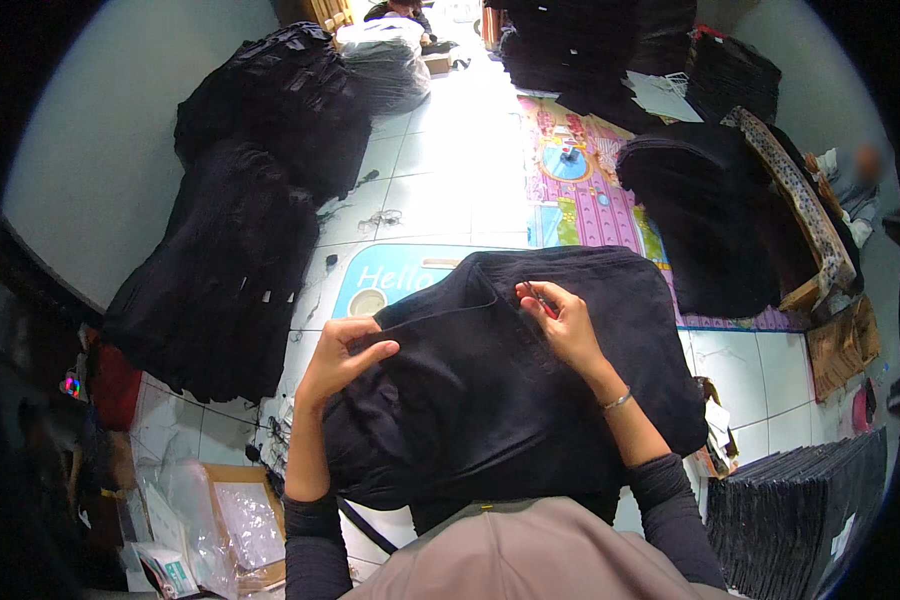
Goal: The person uses small scissors to trim loose threads and cut off tags from a black garment. The person repeatedly snips threads and removes tags from the garment's neckline and edges.
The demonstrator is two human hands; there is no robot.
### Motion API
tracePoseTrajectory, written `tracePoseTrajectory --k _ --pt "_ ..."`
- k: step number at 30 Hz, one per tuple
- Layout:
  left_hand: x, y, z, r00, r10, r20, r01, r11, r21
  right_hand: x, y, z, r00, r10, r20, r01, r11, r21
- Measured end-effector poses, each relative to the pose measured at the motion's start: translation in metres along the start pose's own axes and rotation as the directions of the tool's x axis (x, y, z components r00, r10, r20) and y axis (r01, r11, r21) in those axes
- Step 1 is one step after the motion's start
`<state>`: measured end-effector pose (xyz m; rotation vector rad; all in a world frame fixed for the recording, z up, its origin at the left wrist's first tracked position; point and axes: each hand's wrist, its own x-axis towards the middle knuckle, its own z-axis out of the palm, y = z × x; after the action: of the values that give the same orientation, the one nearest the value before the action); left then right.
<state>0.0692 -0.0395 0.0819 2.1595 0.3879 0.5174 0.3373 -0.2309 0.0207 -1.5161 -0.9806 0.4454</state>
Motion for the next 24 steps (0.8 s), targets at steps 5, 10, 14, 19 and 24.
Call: tracePoseTrajectory --k 5,10,14,19,24 --pt "-0.002 -0.006 0.002 0.995 -0.091 -0.051 0.085 0.991 -0.100 0.002 0.006 0.021 0.993 -0.107 0.055 0.116 0.974 -0.193" --pt "-0.006 -0.010 0.001 0.982 -0.177 -0.062 0.162 0.967 -0.195 -0.009 -0.003 0.059 0.995 0.026 0.100 0.008 0.944 -0.329" --pt "-0.012 -0.020 -0.007 0.979 -0.192 -0.060 0.183 0.974 -0.135 -0.011 -0.006 0.071 0.991 0.043 0.126 -0.002 0.952 -0.305" --pt "-0.025 -0.050 -0.041 0.954 -0.285 -0.094 0.261 0.941 -0.214 0.002 -0.019 0.006 0.956 0.194 0.222 -0.222 0.969 0.111" --pt "-0.026 -0.085 -0.078 0.925 -0.353 -0.140 0.319 0.923 -0.217 0.010 -0.023 -0.130 0.940 0.334 0.068 -0.339 0.938 0.076"
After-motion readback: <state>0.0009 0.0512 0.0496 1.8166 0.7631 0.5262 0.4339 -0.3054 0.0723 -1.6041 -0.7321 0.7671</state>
